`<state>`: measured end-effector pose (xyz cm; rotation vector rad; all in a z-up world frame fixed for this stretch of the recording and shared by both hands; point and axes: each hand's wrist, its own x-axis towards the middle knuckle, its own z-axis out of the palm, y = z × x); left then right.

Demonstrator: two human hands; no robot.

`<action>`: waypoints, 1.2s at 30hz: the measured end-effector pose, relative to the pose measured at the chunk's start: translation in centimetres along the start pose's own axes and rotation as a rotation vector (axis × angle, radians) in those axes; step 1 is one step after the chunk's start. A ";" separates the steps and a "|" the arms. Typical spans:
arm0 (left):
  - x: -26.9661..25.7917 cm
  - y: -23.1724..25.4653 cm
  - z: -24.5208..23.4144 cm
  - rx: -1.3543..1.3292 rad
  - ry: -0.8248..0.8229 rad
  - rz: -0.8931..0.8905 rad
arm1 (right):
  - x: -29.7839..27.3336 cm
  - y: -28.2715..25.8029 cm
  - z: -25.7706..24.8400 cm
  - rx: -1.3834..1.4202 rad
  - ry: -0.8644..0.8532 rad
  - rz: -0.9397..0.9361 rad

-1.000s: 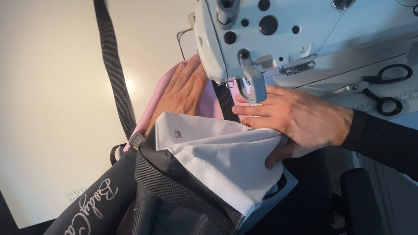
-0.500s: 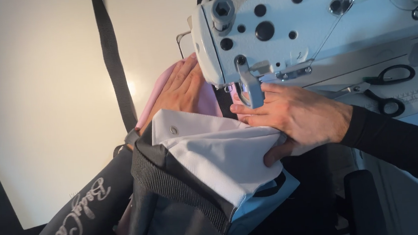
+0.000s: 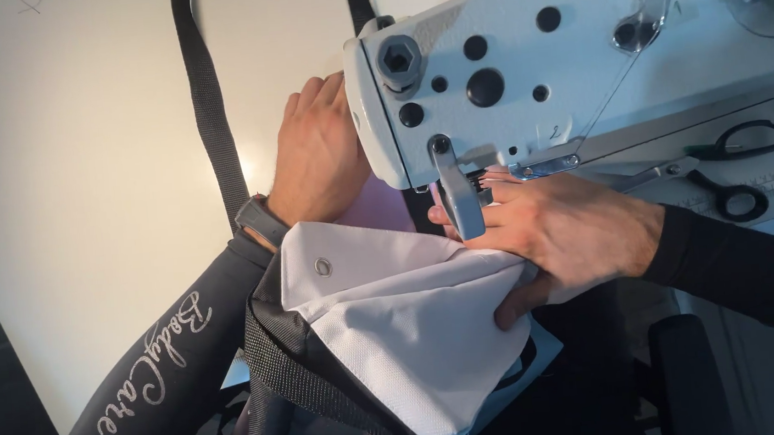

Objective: Sewing parts of a multi-colored fabric bag using an industrial sewing machine.

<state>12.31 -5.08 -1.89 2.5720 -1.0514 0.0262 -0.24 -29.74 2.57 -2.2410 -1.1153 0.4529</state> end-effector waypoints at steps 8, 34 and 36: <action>-0.9 -0.4 0.2 0.112 0.166 0.194 | 0.8 -1.2 -0.9 -0.055 -0.026 -0.011; 0.2 -2.6 1.0 0.106 0.185 0.131 | 1.4 2.1 1.2 -0.237 -0.059 -0.030; 0.4 -2.9 1.0 0.104 0.192 0.139 | 1.3 2.7 1.7 -0.062 -0.032 0.019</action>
